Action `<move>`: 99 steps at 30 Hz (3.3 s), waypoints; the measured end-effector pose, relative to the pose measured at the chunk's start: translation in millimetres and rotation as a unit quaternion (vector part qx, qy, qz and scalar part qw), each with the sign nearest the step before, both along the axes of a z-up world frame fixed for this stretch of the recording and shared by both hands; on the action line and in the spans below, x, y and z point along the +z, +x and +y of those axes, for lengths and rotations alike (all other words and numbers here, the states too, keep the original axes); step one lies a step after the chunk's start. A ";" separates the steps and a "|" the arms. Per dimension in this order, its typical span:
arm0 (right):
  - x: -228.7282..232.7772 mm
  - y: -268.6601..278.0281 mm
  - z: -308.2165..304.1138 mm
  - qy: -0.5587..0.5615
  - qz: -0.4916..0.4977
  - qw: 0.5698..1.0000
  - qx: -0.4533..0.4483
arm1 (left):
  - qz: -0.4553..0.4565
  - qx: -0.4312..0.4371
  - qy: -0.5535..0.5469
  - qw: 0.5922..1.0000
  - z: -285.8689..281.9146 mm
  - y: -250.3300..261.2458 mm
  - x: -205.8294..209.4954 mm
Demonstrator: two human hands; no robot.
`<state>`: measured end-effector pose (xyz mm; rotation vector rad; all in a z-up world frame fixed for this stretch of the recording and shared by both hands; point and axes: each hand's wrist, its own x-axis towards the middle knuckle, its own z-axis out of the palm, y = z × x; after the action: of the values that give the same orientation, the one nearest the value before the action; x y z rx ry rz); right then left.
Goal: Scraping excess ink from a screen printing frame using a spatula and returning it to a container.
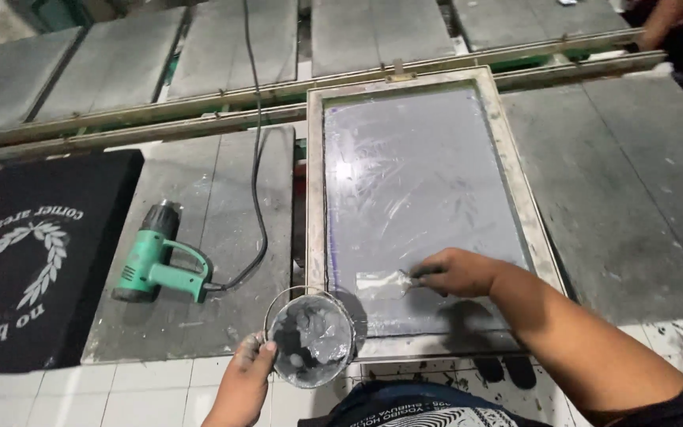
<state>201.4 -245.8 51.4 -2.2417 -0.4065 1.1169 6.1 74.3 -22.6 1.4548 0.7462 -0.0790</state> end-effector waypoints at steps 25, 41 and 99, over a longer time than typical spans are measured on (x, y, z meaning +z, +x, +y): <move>-16.5 -93.5 10.9 -0.071 -0.632 0.746 0.198 | 0.032 -0.216 0.169 0.961 0.7 34.2 87.2; 0.6 -64.4 -8.9 0.057 -0.321 0.944 -0.050 | 0.010 -0.112 0.129 0.985 -17.3 23.5 77.0; 41.8 -85.2 -120.2 -0.467 -0.174 0.862 -0.093 | 0.149 -0.056 0.043 0.986 -36.1 13.7 91.6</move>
<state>116.2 -366.0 93.1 -3.2596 0.3121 0.8875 19.8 38.2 69.0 1.5863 0.9184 -0.3622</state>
